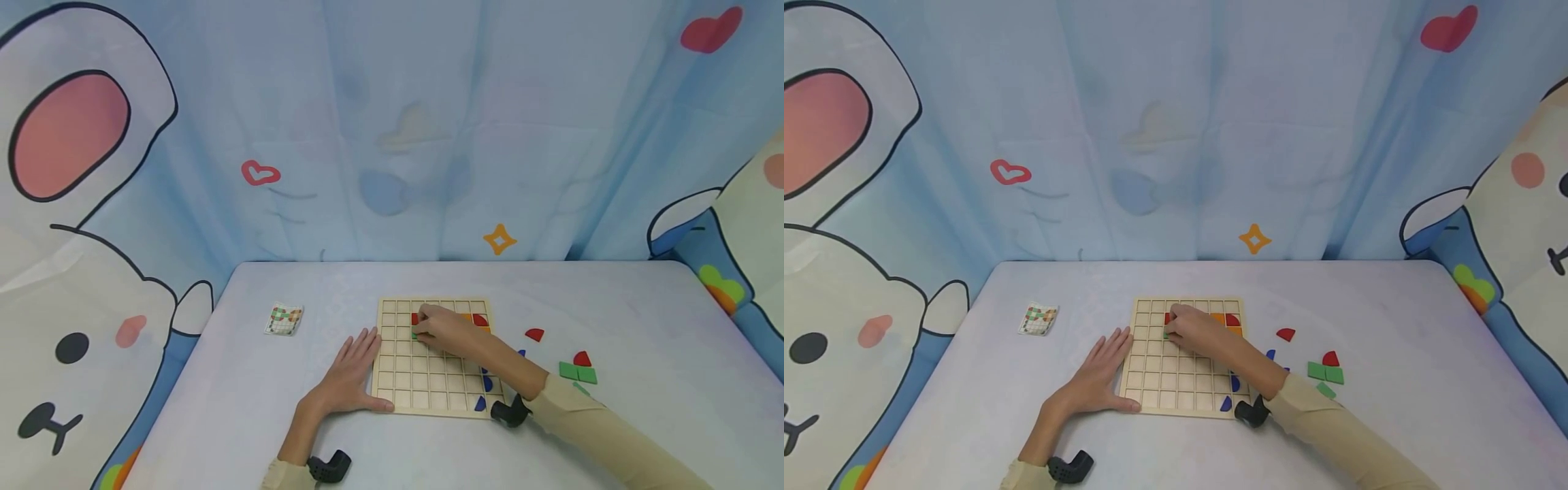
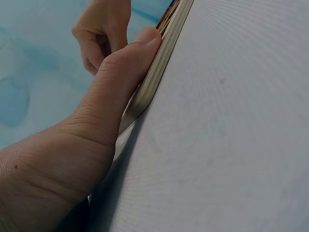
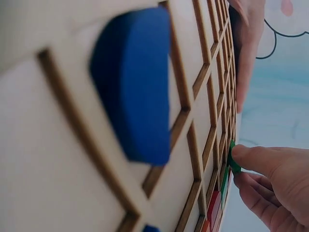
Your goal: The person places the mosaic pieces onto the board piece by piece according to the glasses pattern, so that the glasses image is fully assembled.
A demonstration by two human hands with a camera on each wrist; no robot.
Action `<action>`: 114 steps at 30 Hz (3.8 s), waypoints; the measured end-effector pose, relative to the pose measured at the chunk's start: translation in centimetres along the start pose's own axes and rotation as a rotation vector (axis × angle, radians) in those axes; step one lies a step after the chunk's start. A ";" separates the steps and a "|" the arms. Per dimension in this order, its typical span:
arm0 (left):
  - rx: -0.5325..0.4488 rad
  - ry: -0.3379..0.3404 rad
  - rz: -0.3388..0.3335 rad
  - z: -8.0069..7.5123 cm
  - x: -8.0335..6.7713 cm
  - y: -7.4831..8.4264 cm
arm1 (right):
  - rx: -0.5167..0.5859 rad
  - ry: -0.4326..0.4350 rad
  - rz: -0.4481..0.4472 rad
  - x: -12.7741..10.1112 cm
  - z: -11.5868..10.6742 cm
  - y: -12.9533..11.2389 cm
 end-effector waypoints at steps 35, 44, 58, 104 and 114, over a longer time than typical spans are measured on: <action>0.000 0.010 0.000 0.2 0.1 -0.2 | -0.052 0.176 0.140 -5.9 -1.6 -1.0; -0.004 0.009 0.022 -0.4 -0.2 -0.1 | -0.019 0.218 0.364 -9.6 -2.4 0.6; 0.001 0.006 0.004 0.1 0.1 -0.2 | 0.060 -0.035 0.611 -14.0 -5.3 6.9; 0.008 0.020 0.028 -0.2 -0.1 0.2 | -0.002 -0.078 0.571 -15.0 -2.7 8.6; 0.012 0.017 0.020 -0.1 -0.2 0.1 | 0.131 -0.118 0.632 -15.0 -3.1 9.1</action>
Point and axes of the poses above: each hand's wrist, its own x-axis towards the middle knuckle, its own z-axis out of the palm, y = z × x, the point moved 2 cm from there along x, towards the middle knuckle, and after that the axes turned 9 degrees about -x, right-handed, at the moved point
